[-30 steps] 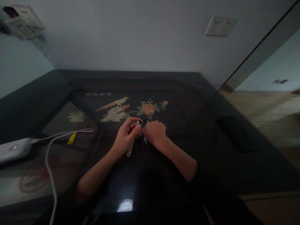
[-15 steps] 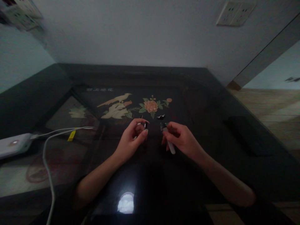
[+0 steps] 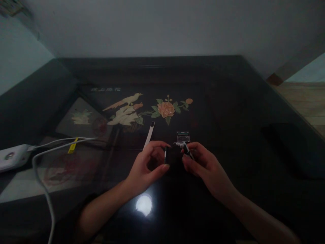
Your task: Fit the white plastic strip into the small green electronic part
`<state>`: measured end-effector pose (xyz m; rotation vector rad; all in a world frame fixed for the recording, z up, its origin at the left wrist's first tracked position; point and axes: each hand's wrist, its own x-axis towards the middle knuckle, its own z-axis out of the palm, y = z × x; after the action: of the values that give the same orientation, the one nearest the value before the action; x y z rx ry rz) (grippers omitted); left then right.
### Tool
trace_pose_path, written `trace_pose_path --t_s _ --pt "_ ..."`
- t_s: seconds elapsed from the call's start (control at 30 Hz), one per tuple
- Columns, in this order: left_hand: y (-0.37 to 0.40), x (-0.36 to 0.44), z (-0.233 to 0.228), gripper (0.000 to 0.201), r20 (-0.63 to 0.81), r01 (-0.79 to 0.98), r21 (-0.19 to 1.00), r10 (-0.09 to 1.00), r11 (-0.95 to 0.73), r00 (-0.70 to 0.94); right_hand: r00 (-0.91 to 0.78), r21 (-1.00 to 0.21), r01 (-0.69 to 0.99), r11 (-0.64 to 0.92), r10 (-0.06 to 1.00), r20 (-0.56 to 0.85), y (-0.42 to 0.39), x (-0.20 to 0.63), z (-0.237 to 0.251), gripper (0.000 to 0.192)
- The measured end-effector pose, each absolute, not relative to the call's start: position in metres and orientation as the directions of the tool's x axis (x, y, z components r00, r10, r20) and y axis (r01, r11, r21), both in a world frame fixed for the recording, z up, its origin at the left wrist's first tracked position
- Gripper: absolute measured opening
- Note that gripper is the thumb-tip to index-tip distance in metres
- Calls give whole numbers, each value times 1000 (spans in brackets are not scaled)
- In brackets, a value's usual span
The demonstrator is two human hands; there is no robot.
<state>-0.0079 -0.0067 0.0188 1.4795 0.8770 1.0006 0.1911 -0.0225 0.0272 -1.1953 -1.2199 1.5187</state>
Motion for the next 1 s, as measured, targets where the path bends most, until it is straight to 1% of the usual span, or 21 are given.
trace_pose_path --t_s 0.07,0.17,0.3,0.47,0.6,0.8,1.0 --pt "-7 -9 21 43 140 22 987 914 -160 382 -238 -991 21 -129 963 -130 -23 192 30 11" --pt "-8 -10 22 41 165 47 979 909 -198 382 -280 -994 104 -24 959 -52 -22 193 31 16" --pt "-6 -13 20 39 213 68 965 910 -252 357 -269 -972 210 110 962 51 -21 195 27 12" --pt "-3 -15 20 39 254 79 948 883 -308 395 -253 -933 288 217 957 144 -21 196 23 13" --pt "-2 -15 21 41 256 94 945 885 -315 389 -276 -889 329 319 933 233 -21 198 21 14" --pt "-2 -15 19 41 269 109 938 888 -330 373 -316 -846 355 398 903 292 -20 198 21 15" --pt "-2 -15 19 42 260 92 945 891 -314 373 -322 -826 379 416 897 303 -20 199 20 15"
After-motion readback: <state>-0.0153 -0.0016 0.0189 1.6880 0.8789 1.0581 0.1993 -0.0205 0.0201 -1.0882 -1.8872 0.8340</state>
